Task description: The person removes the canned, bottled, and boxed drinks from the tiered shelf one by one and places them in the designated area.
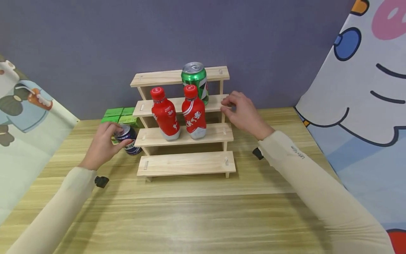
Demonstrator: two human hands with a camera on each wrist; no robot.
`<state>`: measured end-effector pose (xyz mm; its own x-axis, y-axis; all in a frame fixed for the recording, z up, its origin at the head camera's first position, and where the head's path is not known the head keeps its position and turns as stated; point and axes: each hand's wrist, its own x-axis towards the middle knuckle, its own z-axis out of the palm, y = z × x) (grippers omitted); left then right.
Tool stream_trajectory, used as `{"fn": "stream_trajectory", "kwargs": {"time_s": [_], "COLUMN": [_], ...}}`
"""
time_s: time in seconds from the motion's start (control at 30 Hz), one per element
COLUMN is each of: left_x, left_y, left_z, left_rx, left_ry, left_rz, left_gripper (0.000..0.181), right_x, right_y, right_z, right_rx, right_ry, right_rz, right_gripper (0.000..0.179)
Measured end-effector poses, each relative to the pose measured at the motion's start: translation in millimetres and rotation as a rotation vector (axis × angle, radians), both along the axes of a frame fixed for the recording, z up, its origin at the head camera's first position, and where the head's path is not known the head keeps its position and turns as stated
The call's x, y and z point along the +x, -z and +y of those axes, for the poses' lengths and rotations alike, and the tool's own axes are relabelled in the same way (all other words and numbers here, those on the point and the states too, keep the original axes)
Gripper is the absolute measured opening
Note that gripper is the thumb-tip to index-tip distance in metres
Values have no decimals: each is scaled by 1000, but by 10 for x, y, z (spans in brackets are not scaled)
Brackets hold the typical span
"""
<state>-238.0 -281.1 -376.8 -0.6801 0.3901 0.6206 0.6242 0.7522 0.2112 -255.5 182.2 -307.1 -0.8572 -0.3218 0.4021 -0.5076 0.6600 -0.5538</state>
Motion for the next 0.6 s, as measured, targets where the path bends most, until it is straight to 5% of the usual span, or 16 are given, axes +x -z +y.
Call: {"fn": "stream_trajectory", "kwargs": {"time_s": [0.43, 0.6], "left_x": [9, 51], "left_y": [-55, -293], "left_z": [40, 128], "left_rx": [11, 56], "left_ry": [-48, -52], "left_rz": [-9, -37], "left_gripper": [40, 37], "right_x": [5, 7], "right_y": [-7, -5], "right_z": [-4, -3], "right_rx": [3, 0], "right_ry": [2, 5], "right_rz": [15, 6], "right_gripper": [18, 18]}}
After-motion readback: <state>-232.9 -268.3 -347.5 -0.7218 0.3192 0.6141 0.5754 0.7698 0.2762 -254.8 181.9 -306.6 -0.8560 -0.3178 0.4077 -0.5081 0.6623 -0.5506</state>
